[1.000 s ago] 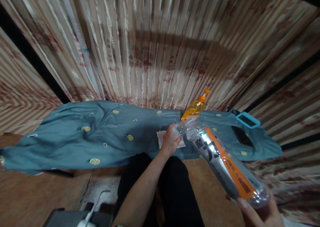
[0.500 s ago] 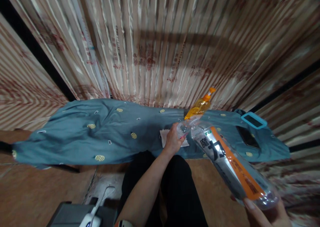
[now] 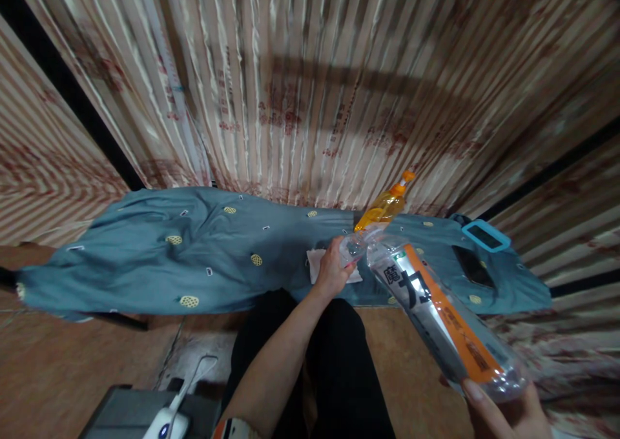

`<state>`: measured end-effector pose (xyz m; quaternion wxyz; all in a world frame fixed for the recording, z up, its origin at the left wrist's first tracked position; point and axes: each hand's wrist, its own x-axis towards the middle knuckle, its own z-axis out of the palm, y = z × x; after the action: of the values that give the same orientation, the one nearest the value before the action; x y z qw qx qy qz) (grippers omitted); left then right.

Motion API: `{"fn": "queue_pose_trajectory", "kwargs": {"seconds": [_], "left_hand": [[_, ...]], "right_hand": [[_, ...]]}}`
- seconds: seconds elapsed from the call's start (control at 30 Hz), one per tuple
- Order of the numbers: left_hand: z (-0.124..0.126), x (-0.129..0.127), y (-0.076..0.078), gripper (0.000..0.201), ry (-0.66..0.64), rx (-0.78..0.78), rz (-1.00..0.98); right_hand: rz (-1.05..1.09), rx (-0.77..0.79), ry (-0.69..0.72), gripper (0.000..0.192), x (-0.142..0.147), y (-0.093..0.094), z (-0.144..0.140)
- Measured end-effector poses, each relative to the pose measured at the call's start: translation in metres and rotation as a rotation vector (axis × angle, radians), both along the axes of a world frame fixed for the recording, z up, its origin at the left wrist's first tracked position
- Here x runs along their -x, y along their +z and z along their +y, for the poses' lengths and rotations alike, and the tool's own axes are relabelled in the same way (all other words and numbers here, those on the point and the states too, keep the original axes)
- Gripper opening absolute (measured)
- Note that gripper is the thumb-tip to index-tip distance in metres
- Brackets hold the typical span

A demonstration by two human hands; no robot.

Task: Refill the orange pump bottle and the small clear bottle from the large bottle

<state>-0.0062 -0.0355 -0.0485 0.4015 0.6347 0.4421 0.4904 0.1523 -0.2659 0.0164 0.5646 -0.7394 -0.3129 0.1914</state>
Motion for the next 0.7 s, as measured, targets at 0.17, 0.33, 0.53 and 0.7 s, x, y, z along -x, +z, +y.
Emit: {"fn": "queue_pose_trajectory", "kwargs": {"seconds": [0.17, 0.33, 0.53, 0.7], "left_hand": [[0.000, 0.000, -0.001, 0.063, -0.012, 0.005, -0.030], [0.000, 0.000, -0.001, 0.063, 0.000, 0.004, -0.050], [0.000, 0.000, 0.000, 0.061, 0.005, -0.011, -0.024], [0.001, -0.001, -0.004, 0.063, 0.004, -0.015, -0.052]], "right_hand": [[0.090, 0.002, -0.069, 0.122, 0.018, 0.021, 0.009], [0.068, -0.022, -0.069, 0.121, 0.012, 0.015, 0.009], [0.105, -0.025, -0.092, 0.118, 0.010, 0.012, 0.010], [0.000, 0.009, -0.015, 0.110, 0.005, 0.009, 0.006]]}}
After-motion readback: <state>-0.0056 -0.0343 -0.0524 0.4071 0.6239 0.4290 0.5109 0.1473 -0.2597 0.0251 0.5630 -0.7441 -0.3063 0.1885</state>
